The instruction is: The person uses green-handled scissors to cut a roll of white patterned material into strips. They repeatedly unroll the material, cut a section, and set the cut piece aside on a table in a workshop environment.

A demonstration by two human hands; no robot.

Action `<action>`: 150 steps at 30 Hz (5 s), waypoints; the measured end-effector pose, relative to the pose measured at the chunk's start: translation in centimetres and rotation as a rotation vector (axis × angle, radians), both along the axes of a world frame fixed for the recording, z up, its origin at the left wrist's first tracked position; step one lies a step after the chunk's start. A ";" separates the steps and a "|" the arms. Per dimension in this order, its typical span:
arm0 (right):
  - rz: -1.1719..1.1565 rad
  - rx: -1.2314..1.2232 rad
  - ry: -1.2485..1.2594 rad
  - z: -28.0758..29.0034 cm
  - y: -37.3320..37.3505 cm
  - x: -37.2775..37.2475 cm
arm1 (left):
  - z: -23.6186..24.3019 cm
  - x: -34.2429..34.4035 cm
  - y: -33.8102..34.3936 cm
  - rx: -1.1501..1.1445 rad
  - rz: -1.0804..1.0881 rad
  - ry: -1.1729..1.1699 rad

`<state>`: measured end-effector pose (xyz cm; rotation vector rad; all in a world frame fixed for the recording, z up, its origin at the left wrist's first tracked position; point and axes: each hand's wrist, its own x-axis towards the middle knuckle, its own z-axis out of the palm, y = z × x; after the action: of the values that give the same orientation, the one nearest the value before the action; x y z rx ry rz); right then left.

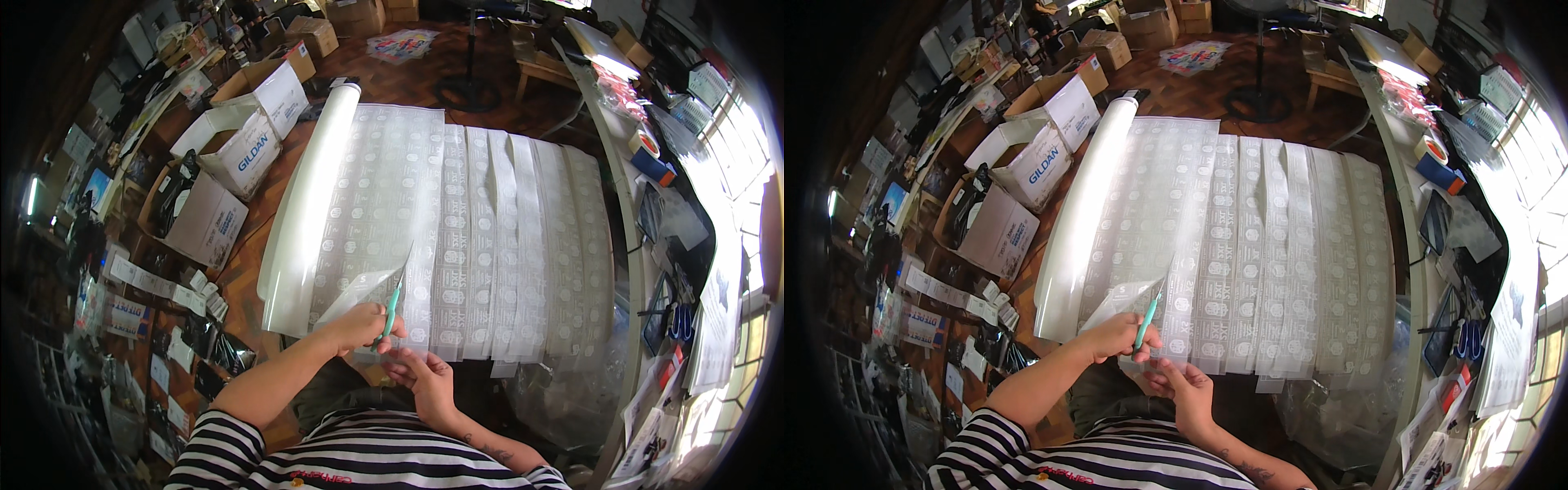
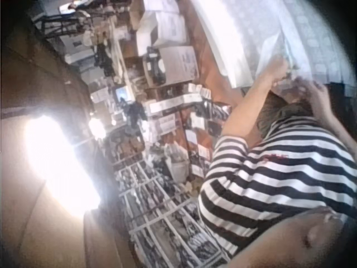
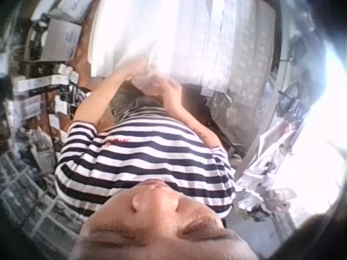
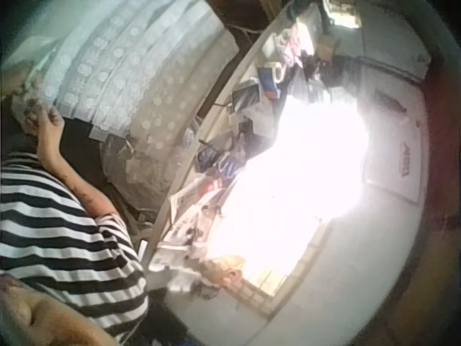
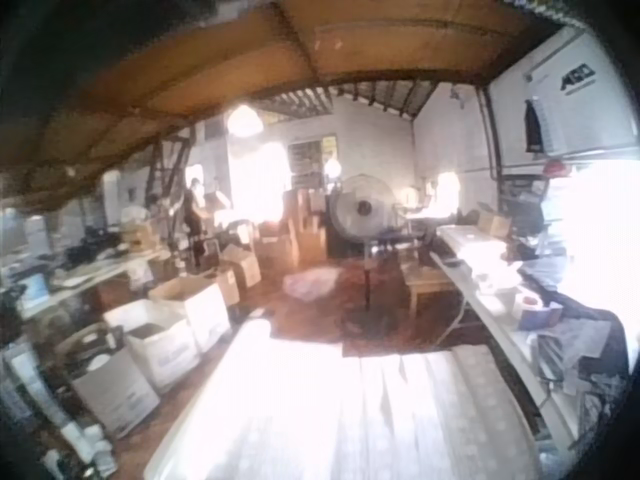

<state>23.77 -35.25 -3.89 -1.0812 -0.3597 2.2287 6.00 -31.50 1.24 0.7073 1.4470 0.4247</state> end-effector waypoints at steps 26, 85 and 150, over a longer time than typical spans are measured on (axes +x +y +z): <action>0.050 0.154 -0.115 -1.5 0.0 0.0 | 0.9 0.8 2.8 0.015 0.143 -0.179; 0.100 0.141 -0.268 0.5 1.9 3.5 | -1.3 -2.5 14.6 0.077 0.011 -0.058; 0.100 0.038 -0.208 -0.4 1.8 3.2 | -0.3 -7.4 30.6 0.107 0.122 -0.089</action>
<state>27.01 -33.46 -4.24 -1.3042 -0.5533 2.1913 -1.38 -0.92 0.90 0.6790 1.3955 0.6251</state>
